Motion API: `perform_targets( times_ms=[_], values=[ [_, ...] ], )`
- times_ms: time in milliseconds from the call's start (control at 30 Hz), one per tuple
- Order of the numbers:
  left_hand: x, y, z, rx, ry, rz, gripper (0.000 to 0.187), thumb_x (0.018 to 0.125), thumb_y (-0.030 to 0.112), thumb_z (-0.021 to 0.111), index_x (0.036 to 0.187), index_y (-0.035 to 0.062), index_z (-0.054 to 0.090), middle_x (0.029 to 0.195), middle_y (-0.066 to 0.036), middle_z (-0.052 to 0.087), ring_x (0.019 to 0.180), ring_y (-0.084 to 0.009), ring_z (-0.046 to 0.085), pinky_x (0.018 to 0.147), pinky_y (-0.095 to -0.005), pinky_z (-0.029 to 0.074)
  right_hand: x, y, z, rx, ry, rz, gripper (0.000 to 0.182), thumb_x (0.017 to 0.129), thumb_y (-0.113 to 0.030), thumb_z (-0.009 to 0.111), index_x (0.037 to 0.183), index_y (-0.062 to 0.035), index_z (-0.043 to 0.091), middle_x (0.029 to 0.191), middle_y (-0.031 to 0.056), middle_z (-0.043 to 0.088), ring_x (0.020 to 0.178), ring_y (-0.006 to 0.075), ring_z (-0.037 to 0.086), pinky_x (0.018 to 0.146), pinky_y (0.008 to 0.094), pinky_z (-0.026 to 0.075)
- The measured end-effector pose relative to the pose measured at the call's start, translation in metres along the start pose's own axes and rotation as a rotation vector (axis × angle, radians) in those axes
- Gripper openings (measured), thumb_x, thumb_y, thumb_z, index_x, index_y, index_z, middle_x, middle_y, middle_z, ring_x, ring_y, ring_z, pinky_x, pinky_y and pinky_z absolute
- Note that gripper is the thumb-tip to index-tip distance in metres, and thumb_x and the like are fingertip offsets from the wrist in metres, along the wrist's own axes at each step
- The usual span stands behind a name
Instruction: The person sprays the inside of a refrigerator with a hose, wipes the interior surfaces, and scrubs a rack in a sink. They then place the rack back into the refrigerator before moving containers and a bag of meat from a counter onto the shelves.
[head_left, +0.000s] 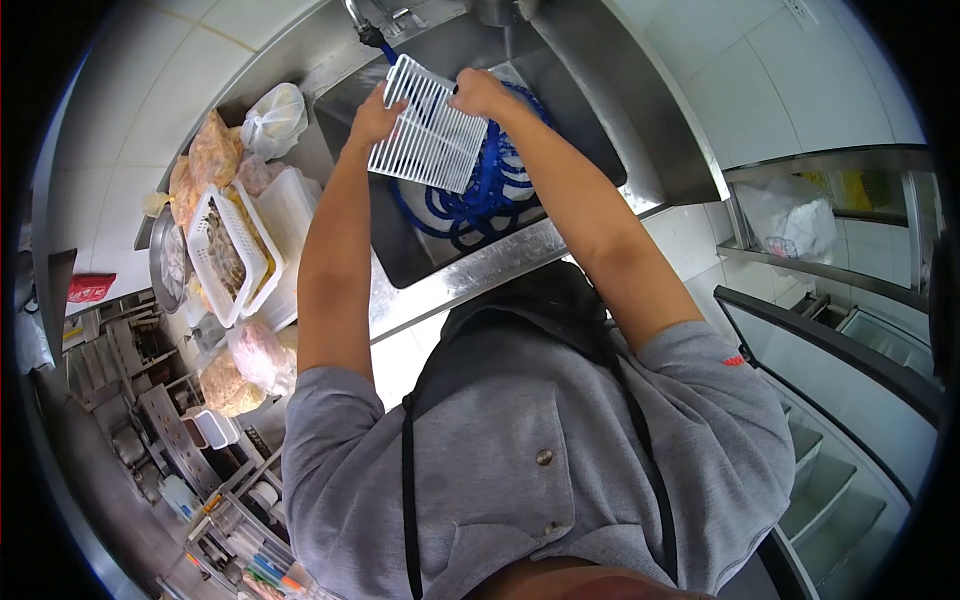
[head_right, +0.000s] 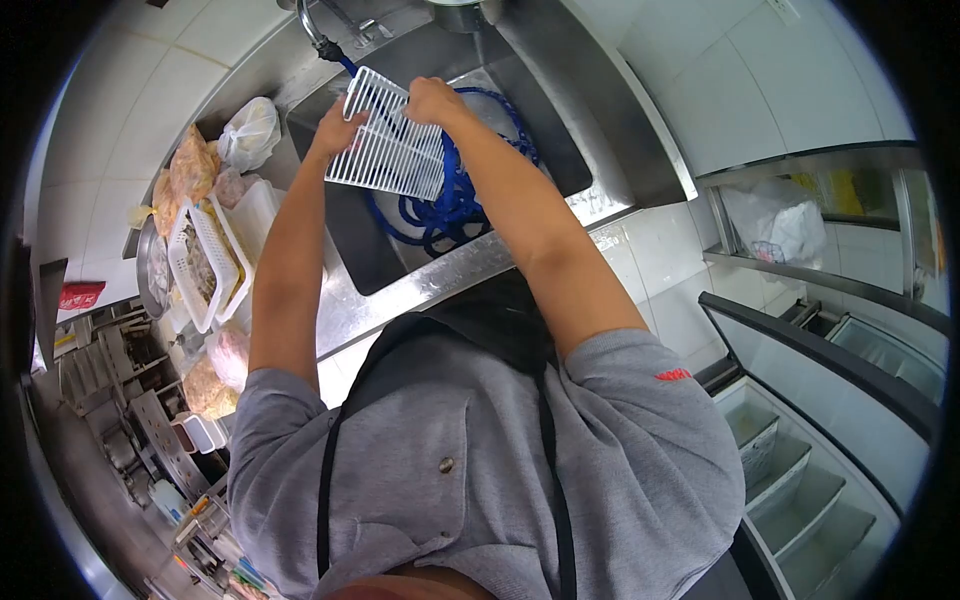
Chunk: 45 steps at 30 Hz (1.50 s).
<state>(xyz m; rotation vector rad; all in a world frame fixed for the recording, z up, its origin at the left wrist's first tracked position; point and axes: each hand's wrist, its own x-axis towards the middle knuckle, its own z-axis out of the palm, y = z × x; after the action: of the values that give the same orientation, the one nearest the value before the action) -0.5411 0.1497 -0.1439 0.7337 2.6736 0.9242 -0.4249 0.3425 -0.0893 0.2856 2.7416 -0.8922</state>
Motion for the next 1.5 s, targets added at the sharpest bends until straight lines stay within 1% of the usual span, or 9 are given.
perform_targets(
  times_ms=[133,167,300,800,867,1067,1233,1300,1500],
  values=[
    [0.003,0.009,-0.004,0.098,-0.005,0.029,0.052,0.081,0.035,0.061,0.124,0.0088,0.050,0.116,-0.018,0.058,0.109,-0.0357,0.053,0.093,-0.0420,0.040,-0.005,0.006,0.006,-0.190,-0.071,0.114,0.035,0.072,-0.009,0.055,0.105,-0.0015,0.063,0.112,0.0210,0.059,0.104,0.0343,0.058,0.085,0.0449,0.048],
    [0.008,0.009,-0.001,0.154,0.028,0.085,0.045,0.082,0.025,0.061,0.123,0.0065,0.052,0.099,-0.013,0.064,0.084,-0.0251,0.063,0.076,-0.0339,0.048,-0.006,0.009,0.007,-0.234,-0.072,0.078,0.034,0.071,-0.008,0.055,0.104,-0.0017,0.064,0.109,0.0210,0.060,0.102,0.0337,0.059,0.084,0.0449,0.048],
    [0.009,0.031,-0.007,-0.295,-0.236,-0.207,0.040,0.082,0.012,0.059,0.121,0.0074,0.054,0.091,-0.005,0.063,0.073,-0.0105,0.056,0.066,-0.0267,0.046,-0.004,0.011,0.003,-0.178,-0.013,-0.071,0.034,0.071,-0.008,0.055,0.103,-0.0025,0.064,0.107,0.0211,0.061,0.101,0.0326,0.060,0.084,0.0437,0.048],
    [0.069,0.021,0.007,-0.273,-0.343,-0.231,0.021,0.086,0.026,0.057,0.091,0.0061,0.062,0.077,-0.001,0.059,0.065,-0.0092,0.052,0.056,-0.0241,0.042,-0.004,-0.042,-0.034,-0.283,-0.068,-0.010,0.038,0.069,-0.006,0.057,0.106,-0.0072,0.064,0.110,0.0165,0.061,0.102,0.0309,0.060,0.083,0.0417,0.049],
    [0.065,0.023,0.008,-0.274,-0.210,-0.112,0.025,0.082,0.024,0.059,0.087,-0.0002,0.064,0.077,-0.011,0.064,0.065,-0.0190,0.057,0.062,-0.0350,0.045,-0.002,-0.046,-0.030,-0.269,-0.082,-0.033,0.039,0.068,-0.005,0.058,0.107,-0.0078,0.064,0.109,0.0160,0.062,0.102,0.0304,0.060,0.083,0.0415,0.049],
    [0.066,0.003,-0.001,-0.021,-0.215,0.157,0.027,0.077,0.021,0.061,0.093,-0.0005,0.063,0.082,-0.018,0.064,0.073,-0.0232,0.061,0.069,-0.0359,0.046,-0.002,-0.060,-0.013,-0.211,-0.019,-0.128,0.032,0.068,-0.007,0.058,0.099,-0.0066,0.067,0.101,0.0148,0.065,0.096,0.0309,0.063,0.077,0.0418,0.051],
    [0.025,-0.009,-0.024,-0.092,-0.314,-0.023,0.028,0.079,0.021,0.060,0.100,0.0032,0.062,0.084,-0.013,0.065,0.077,-0.0228,0.062,0.068,-0.0370,0.048,0.003,-0.071,0.004,-0.231,-0.036,-0.163,0.031,0.067,-0.011,0.060,0.096,-0.0078,0.068,0.098,0.0142,0.066,0.093,0.0295,0.064,0.076,0.0420,0.051],
    [0.000,0.005,-0.034,-0.394,-0.426,-0.406,0.028,0.082,0.024,0.059,0.103,0.0066,0.062,0.085,-0.010,0.065,0.077,-0.0218,0.063,0.064,-0.0391,0.053,0.006,-0.075,0.011,-0.233,-0.068,-0.178,0.032,0.066,-0.010,0.060,0.097,-0.0094,0.068,0.098,0.0142,0.066,0.093,0.0291,0.064,0.076,0.0418,0.051],
    [-0.017,-0.011,-0.029,-0.425,-0.351,-0.462,0.026,0.083,0.019,0.057,0.105,0.0062,0.061,0.082,-0.010,0.065,0.065,-0.0215,0.064,0.057,-0.0396,0.056,0.004,-0.091,0.013,-0.246,-0.096,-0.195,0.029,0.070,-0.012,0.059,0.097,-0.0058,0.068,0.096,0.0167,0.066,0.093,0.0308,0.063,0.074,0.0409,0.051]
  ],
)
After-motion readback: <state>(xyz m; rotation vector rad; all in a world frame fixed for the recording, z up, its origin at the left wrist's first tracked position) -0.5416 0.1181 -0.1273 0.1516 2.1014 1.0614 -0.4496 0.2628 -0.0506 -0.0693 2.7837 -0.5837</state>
